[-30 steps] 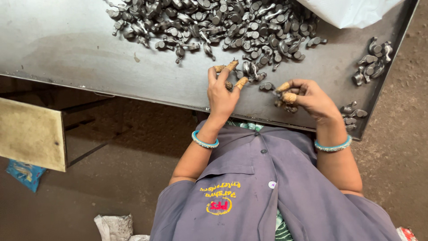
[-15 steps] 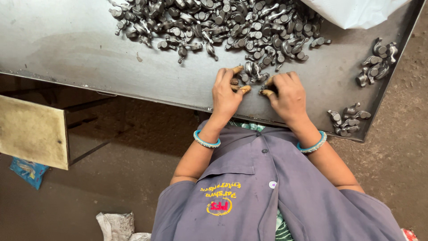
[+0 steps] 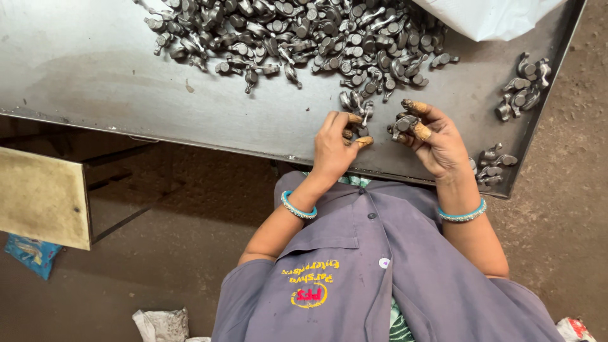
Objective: The person picks small metal castings one at a time from a pile on a steel table, turns each piece over in both hands, and places it back on the table in a separate group. The person continues handling pieces from the pile throughout the episode.
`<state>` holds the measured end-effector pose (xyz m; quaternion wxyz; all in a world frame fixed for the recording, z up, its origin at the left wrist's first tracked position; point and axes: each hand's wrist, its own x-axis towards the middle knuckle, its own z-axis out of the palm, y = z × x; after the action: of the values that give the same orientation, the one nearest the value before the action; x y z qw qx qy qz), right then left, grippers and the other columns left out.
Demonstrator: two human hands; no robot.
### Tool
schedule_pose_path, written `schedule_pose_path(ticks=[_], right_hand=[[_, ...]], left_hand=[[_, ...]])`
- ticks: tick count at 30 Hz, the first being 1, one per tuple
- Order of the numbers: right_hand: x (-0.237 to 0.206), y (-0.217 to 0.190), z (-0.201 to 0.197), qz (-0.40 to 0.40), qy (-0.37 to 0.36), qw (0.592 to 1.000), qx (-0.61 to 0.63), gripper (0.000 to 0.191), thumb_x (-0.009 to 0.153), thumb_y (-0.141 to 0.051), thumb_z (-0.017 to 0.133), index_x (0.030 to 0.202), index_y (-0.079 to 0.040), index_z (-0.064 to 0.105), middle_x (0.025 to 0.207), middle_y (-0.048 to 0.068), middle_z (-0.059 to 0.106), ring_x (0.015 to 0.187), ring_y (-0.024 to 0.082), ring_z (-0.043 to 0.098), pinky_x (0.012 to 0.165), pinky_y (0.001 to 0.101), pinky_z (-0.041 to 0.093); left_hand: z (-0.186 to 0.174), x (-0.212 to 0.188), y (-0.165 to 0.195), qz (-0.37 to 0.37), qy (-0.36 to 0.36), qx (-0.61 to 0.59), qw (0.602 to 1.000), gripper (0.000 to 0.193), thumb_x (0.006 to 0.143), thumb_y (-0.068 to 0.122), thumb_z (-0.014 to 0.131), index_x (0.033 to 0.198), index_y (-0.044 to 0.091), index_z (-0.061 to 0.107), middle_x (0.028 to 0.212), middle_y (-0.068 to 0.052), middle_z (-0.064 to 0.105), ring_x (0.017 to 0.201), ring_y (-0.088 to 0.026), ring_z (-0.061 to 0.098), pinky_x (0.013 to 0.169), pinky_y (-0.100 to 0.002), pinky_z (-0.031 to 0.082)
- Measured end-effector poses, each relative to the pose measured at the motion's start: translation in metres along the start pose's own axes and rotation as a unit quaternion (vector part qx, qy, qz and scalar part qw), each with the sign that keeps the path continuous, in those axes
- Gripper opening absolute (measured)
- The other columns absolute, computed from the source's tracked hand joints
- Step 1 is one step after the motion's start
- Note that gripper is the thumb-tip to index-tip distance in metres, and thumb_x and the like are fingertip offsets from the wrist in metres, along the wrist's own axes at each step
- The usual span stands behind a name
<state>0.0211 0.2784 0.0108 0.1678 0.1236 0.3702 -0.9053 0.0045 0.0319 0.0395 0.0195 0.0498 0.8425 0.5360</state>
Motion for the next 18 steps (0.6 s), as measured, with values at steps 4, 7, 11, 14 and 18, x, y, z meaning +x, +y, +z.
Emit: schedule_pose_path(ticks=[4, 7, 11, 14, 18], right_hand=[[-0.001, 0.001, -0.010, -0.004, 0.008, 1.000, -0.008, 0.052, 0.094, -0.009, 0.080, 0.139, 0.006, 0.058, 0.119, 0.014, 0.071, 0.105, 0.024, 0.070, 0.093, 0.0397, 0.060], [-0.001, 0.000, -0.014, -0.003, 0.009, 1.000, -0.021, 0.047, 0.093, -0.009, 0.079, 0.134, 0.005, 0.060, 0.118, 0.014, 0.072, 0.103, 0.023, 0.071, 0.089, 0.0372, 0.060], [0.000, -0.004, -0.015, -0.003, 0.013, 0.999, -0.030, 0.040, 0.093, -0.007, 0.080, 0.127, 0.002, 0.061, 0.116, 0.014, 0.071, 0.098, 0.022, 0.071, 0.085, 0.0336, 0.060], [0.001, -0.005, -0.014, -0.003, 0.011, 0.999, -0.033, 0.037, 0.094, -0.006, 0.080, 0.125, 0.002, 0.061, 0.114, 0.014, 0.072, 0.096, 0.021, 0.071, 0.082, 0.0320, 0.060], [0.006, -0.011, -0.007, 0.028, -0.004, 0.990, -0.138, 0.034, 0.093, -0.004, 0.076, 0.123, 0.002, 0.062, 0.111, 0.011, 0.071, 0.094, 0.018, 0.071, 0.080, 0.0315, 0.060]], left_hand=[[0.002, -0.002, 0.001, -0.003, -0.006, 0.001, 1.000, 0.039, 0.073, 0.012, 0.088, 0.106, 0.007, 0.067, 0.102, -0.009, 0.063, 0.089, -0.027, 0.070, 0.075, -0.038, 0.057], [0.000, -0.002, 0.001, -0.010, -0.003, -0.001, 1.000, 0.039, 0.073, 0.013, 0.089, 0.105, 0.008, 0.068, 0.100, -0.009, 0.063, 0.087, -0.027, 0.070, 0.074, -0.038, 0.057], [-0.002, 0.000, -0.001, -0.016, 0.002, 0.007, 1.000, 0.038, 0.073, 0.013, 0.088, 0.105, 0.007, 0.069, 0.101, -0.009, 0.063, 0.088, -0.027, 0.071, 0.073, -0.038, 0.056], [-0.004, 0.001, -0.002, -0.006, 0.010, 0.006, 1.000, 0.037, 0.073, 0.010, 0.087, 0.106, 0.007, 0.069, 0.102, -0.009, 0.063, 0.088, -0.027, 0.071, 0.074, -0.038, 0.056], [-0.004, 0.003, -0.004, -0.016, 0.016, -0.004, 1.000, 0.037, 0.073, 0.009, 0.086, 0.106, 0.008, 0.069, 0.102, -0.008, 0.063, 0.088, -0.027, 0.071, 0.074, -0.037, 0.057]])
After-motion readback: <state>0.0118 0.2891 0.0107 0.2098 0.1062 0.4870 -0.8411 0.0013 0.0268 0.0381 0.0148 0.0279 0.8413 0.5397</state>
